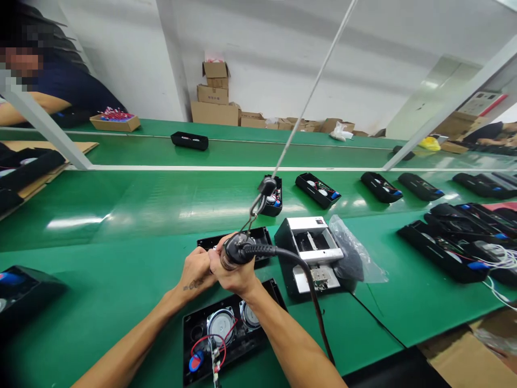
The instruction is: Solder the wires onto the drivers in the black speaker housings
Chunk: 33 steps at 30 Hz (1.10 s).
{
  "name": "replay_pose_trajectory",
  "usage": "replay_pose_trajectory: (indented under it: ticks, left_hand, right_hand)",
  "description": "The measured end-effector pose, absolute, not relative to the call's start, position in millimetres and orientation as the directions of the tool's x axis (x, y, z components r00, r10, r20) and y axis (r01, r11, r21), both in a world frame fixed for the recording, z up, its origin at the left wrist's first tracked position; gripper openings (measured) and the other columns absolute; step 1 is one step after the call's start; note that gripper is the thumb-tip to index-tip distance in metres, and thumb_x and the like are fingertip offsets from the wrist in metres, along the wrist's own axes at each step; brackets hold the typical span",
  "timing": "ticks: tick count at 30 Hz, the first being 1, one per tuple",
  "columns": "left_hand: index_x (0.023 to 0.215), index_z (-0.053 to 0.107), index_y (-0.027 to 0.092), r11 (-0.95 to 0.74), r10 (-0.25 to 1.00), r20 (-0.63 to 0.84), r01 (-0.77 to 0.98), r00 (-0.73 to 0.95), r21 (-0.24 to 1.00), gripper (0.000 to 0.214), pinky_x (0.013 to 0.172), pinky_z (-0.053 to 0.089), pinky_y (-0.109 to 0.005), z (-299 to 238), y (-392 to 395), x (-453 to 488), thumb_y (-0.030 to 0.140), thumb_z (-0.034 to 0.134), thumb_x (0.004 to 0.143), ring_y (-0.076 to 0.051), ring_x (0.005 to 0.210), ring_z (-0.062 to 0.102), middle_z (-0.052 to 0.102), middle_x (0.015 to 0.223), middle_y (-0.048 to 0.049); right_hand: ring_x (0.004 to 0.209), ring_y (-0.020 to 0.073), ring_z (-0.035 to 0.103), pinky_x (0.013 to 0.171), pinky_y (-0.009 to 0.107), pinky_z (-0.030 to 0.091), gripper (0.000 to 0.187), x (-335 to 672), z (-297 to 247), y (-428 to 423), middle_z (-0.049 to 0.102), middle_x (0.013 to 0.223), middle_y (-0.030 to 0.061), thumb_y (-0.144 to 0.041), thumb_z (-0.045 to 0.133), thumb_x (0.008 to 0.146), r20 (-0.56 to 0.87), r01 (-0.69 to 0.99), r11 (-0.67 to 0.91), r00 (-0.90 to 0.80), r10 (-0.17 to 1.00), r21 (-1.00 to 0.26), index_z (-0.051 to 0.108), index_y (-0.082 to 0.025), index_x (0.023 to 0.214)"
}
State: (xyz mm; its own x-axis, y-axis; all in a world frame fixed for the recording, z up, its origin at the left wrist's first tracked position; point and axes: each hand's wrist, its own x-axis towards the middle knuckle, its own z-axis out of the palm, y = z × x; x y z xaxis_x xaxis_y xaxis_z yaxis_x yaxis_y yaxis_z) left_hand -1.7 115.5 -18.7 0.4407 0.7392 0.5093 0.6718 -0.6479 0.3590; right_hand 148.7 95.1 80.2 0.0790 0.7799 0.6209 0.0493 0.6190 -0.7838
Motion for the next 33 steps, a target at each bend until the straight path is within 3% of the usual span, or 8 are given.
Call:
replay_pose_trajectory:
  ticks: [11,16,19,22,25,27,30,33]
  left_hand:
    - [0.081,0.071,0.025,-0.489,0.870,0.307,0.750,0.385,0.446,0.009,0.077,0.042,-0.034,-12,117,-1,0.033,0.074,0.084,-0.019,0.071,0.065,0.075,0.074,0.0001]
    - [0.109,0.074,0.035,-0.271,0.959,0.219,0.818,0.182,0.507,0.039,0.077,0.047,-0.030,9,139,-20,0.032,0.086,0.072,-0.021,0.084,0.071,0.079,0.084,0.0058]
    - [0.110,0.074,0.031,-0.074,0.981,0.189,0.837,-0.035,0.542,0.039,0.079,0.051,-0.034,25,181,-35,0.033,0.086,0.073,-0.027,0.089,0.073,0.080,0.088,0.0004]
    - [0.117,0.071,0.024,0.042,0.961,0.199,0.814,-0.191,0.580,0.040,0.088,0.054,-0.041,46,230,-39,0.029,0.081,0.079,-0.033,0.101,0.073,0.080,0.103,-0.0092]
    - [0.127,0.067,0.018,0.023,0.945,0.245,0.791,-0.217,0.611,0.047,0.101,0.051,-0.046,67,257,-32,0.023,0.079,0.081,-0.035,0.121,0.067,0.072,0.132,-0.0170]
    - [0.130,0.065,0.015,-0.054,0.936,0.305,0.783,-0.178,0.620,0.048,0.111,0.047,-0.046,76,254,-28,0.024,0.077,0.084,-0.034,0.133,0.059,0.061,0.148,-0.0179]
    - [0.131,0.066,0.016,-0.189,0.916,0.391,0.757,-0.094,0.625,0.039,0.116,0.044,-0.038,80,218,-30,0.028,0.067,0.093,-0.025,0.132,0.059,0.063,0.146,-0.0103]
    - [0.120,0.071,0.020,-0.248,0.901,0.427,0.710,-0.082,0.659,0.029,0.113,0.049,-0.037,70,154,-43,0.035,0.064,0.095,-0.023,0.121,0.068,0.075,0.128,-0.0052]
  right_hand:
    - [0.051,0.0115,0.054,0.051,0.027,0.049,0.025,142,97,92,0.057,0.063,-0.0058,-0.032,0.079,0.078,0.489,-0.117,0.491,0.048,0.871,-0.863,0.057,-0.023,0.083]
    - [0.044,0.0091,0.046,0.049,0.024,0.042,0.025,215,130,50,0.044,0.056,-0.0127,-0.035,0.073,0.091,0.506,-0.297,0.597,0.331,0.797,-0.745,0.054,-0.026,0.104]
    - [0.046,0.0101,0.049,0.051,0.026,0.044,0.027,283,120,16,0.050,0.057,-0.0103,-0.033,0.079,0.088,0.443,-0.067,0.561,0.539,0.716,-0.825,0.058,-0.024,0.103]
    - [0.050,0.0144,0.055,0.053,0.030,0.048,0.045,342,87,-2,0.058,0.063,-0.0058,-0.045,0.088,0.077,0.347,0.195,0.292,0.637,0.688,-0.936,0.064,-0.020,0.105]
    - [0.089,0.0278,0.072,0.083,0.044,0.060,0.072,373,57,-11,0.074,0.101,0.0088,-0.056,0.085,0.075,0.383,0.443,0.093,0.628,0.678,-0.892,0.063,-0.016,0.129]
    - [0.120,0.0354,0.066,0.106,0.055,0.054,0.084,374,44,-20,0.065,0.134,0.0169,-0.053,0.083,0.078,0.534,0.620,0.065,0.612,0.583,-0.782,0.052,-0.017,0.147]
    - [0.123,0.0352,0.065,0.106,0.057,0.054,0.057,343,32,-42,0.065,0.131,0.0151,-0.031,0.082,0.084,0.780,0.833,0.173,0.390,0.489,-0.525,0.062,-0.024,0.137]
    - [0.106,0.0300,0.072,0.089,0.048,0.063,0.029,285,22,-61,0.074,0.111,0.0099,-0.016,0.073,0.089,0.725,0.711,0.548,-0.078,0.685,-0.441,0.070,-0.028,0.115]
